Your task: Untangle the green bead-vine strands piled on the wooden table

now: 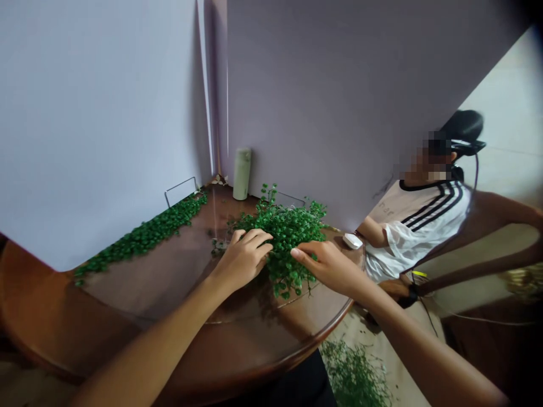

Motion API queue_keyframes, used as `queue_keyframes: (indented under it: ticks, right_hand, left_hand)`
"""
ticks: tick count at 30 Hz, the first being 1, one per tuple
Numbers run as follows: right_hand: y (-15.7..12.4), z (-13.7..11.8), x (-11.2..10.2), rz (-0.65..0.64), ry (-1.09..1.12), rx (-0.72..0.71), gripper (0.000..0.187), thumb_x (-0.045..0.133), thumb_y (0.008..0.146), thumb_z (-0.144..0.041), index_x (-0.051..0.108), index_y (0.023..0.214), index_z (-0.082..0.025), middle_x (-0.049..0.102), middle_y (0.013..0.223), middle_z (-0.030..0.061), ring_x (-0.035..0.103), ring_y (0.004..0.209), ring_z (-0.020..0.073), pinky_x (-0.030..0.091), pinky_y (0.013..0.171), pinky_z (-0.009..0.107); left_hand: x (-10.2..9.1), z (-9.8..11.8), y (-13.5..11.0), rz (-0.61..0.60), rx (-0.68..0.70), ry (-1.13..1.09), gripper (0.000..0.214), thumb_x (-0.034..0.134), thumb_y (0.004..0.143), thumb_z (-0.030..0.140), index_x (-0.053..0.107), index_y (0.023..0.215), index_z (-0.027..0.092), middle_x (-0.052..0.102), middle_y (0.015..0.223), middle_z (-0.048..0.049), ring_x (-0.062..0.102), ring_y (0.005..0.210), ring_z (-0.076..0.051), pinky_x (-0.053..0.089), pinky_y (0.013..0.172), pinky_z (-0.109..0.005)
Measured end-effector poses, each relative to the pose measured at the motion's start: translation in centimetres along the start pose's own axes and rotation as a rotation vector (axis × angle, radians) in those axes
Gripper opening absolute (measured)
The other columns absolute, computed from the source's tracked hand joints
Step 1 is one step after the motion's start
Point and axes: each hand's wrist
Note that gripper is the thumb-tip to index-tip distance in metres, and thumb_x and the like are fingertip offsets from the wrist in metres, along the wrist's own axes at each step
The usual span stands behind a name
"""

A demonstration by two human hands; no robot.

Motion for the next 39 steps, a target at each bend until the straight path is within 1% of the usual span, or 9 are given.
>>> queue_keyframes:
  ticks: [5,7,10,13,16,21,25,32,39]
  right_hand:
    - [0.8,0.5,1.6,-0.104,0.136,0.112,0.053,0.047,0.099,-0.056,0.057,0.064,-0.018,0.048,0.057,-0.0017,0.038,0.055,0.0115,0.027,0.055,0.029]
    - [1.0,0.7,1.9,-0.125,0.163,0.11,0.045,0.053,0.097,-0.051,0.062,0.067,-0.018,0.05,0.057,-0.0018,0.039,0.055,0.0115,0.027,0.055,0.029]
    - [0.8,0.9,2.0,-0.136,0.204,0.088,0.039,0.052,0.098,-0.046,0.067,0.076,-0.018,0.058,0.065,-0.0002,0.045,0.06,0.0125,0.032,0.058,0.028]
    - [0.4,1.0,1.9,-0.166,0.257,0.052,0.045,0.048,0.1,-0.049,0.061,0.072,-0.018,0.056,0.066,-0.0002,0.044,0.062,0.0127,0.033,0.059,0.028]
    - [0.1,0.9,1.7,-0.205,0.308,-0.002,0.047,0.047,0.101,-0.051,0.048,0.066,-0.019,0.043,0.062,-0.0034,0.038,0.061,0.0117,0.031,0.059,0.028]
    - [0.0,0.3,1.3,-0.269,0.269,-0.105,0.042,0.046,0.101,-0.037,0.033,0.065,-0.02,0.031,0.061,-0.0059,0.028,0.059,0.0105,0.026,0.059,0.028]
    - [0.2,-0.1,1.0,-0.321,0.226,-0.191,0.038,0.045,0.1,-0.028,0.036,0.065,-0.02,0.036,0.062,-0.0057,0.03,0.06,0.01,0.027,0.061,0.028]
    - [-0.6,0.5,0.5,-0.397,0.202,-0.238,0.036,0.045,0.101,-0.029,0.044,0.067,-0.019,0.048,0.067,-0.0034,0.041,0.062,0.0101,0.03,0.062,0.028]
    - [-1.4,1.0,0.7,-0.431,0.228,-0.238,0.038,0.043,0.103,-0.034,0.041,0.068,-0.02,0.045,0.066,-0.0033,0.039,0.063,0.0112,0.031,0.062,0.028]
  left_hand:
    - [0.1,0.9,0.1,0.063,0.077,0.027,0.021,0.054,0.094,0.009,0.069,0.101,0.02,0.071,0.128,-0.0039,0.06,0.123,-0.021,0.036,0.09,-0.042]
    - [0.0,1.0,0.2,0.072,0.091,0.036,0.021,0.055,0.092,0.008,0.069,0.1,0.02,0.072,0.127,-0.0036,0.06,0.122,-0.021,0.035,0.089,-0.042]
    - [-0.1,0.8,0.2,0.08,0.079,0.043,0.02,0.055,0.092,0.008,0.07,0.098,0.021,0.073,0.125,-0.0036,0.061,0.12,-0.021,0.034,0.089,-0.042]
    - [-0.3,0.4,0.2,0.075,0.063,0.044,0.023,0.054,0.093,0.008,0.072,0.097,0.022,0.073,0.124,-0.0035,0.061,0.12,-0.021,0.033,0.09,-0.042]
    - [-0.5,0.3,0.2,0.081,0.075,0.032,0.026,0.051,0.096,0.008,0.073,0.097,0.022,0.075,0.122,-0.0029,0.062,0.119,-0.021,0.031,0.088,-0.042]
    - [-0.6,0.3,0.4,0.077,0.098,0.003,0.027,0.049,0.094,0.003,0.07,0.092,0.02,0.077,0.115,-0.0018,0.063,0.119,-0.022,0.029,0.084,-0.043]
    - [-0.4,0.5,0.4,0.036,0.102,0.005,0.028,0.048,0.093,0.001,0.069,0.087,0.018,0.078,0.109,-0.0035,0.062,0.121,-0.023,0.028,0.087,-0.043]
    - [0.7,1.5,0.8,0.016,0.159,0.025,0.026,0.049,0.1,0.007,0.066,0.083,0.016,0.078,0.102,-0.004,0.061,0.12,-0.021,0.029,0.088,-0.042]
    - [2.2,1.9,1.6,-0.045,0.165,-0.003,0.026,0.048,0.102,0.009,0.062,0.081,0.016,0.075,0.085,-0.0023,0.061,0.12,-0.02,0.029,0.086,-0.041]
Point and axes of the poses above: each hand's wrist, its own y-axis towards the middle knuckle, its own x-axis out of the palm, z = x × y
